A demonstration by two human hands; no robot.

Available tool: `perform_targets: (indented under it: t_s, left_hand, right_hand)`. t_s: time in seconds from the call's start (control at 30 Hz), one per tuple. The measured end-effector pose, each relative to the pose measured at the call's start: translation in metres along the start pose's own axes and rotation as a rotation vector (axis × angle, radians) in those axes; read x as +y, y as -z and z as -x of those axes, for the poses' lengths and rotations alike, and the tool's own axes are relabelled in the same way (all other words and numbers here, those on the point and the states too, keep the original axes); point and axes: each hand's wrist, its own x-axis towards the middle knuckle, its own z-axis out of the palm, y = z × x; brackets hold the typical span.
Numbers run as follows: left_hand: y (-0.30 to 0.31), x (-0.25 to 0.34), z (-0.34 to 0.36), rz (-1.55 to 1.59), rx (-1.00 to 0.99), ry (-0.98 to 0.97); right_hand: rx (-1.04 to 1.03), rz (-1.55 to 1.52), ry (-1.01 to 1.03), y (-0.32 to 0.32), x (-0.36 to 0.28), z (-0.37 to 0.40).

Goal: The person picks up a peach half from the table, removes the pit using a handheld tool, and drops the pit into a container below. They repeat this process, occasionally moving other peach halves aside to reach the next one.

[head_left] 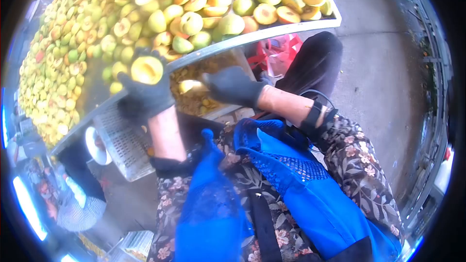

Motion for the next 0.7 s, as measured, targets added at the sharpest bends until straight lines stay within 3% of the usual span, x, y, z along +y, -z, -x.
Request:
perform_targets:
  t_s: [0.03,0.07,0.13,0.2,0.33,0.43,0.53,0.63,0.7]
  left_hand:
    - [0.0,-0.005,-0.001,-0.069,0.002,-0.022]
    - [-0.004,-0.009,0.004,-0.724,0.14,-0.229]
    - [-0.012,-0.013,0.008,-1.163,0.271,-0.367]
    - [-0.017,-0.009,0.007,-0.742,0.225,-0.201]
    - [-0.021,-0.019,0.003,-0.787,0.247,-0.212]
    - [-0.016,-0.016,0.002,-0.795,0.214,-0.221]
    - [-0.009,-0.013,0.003,-0.805,0.167,-0.202]
    - [-0.01,-0.011,0.002,-0.797,0.126,-0.208]
    - [-0.004,-0.011,-0.001,-0.733,0.144,-0.19]
  right_hand:
    - [-0.062,0.087,-0.003,-0.021,0.025,0.015]
    - [-0.085,0.107,-0.042,-0.022,0.04,0.026]
    - [-0.108,0.073,-0.144,-0.019,0.053,0.048]
    - [-0.159,0.035,-0.268,-0.007,0.047,0.069]
    - [-0.002,-0.026,-0.364,0.005,0.029,0.06]
    - [-0.024,0.185,-0.211,-0.027,0.033,0.032]
    - [0.173,0.094,-0.115,-0.026,0.017,0.015]
    - [0.017,0.134,-0.244,-0.03,0.027,0.018]
    - [0.156,0.091,-0.203,-0.026,0.022,0.026]
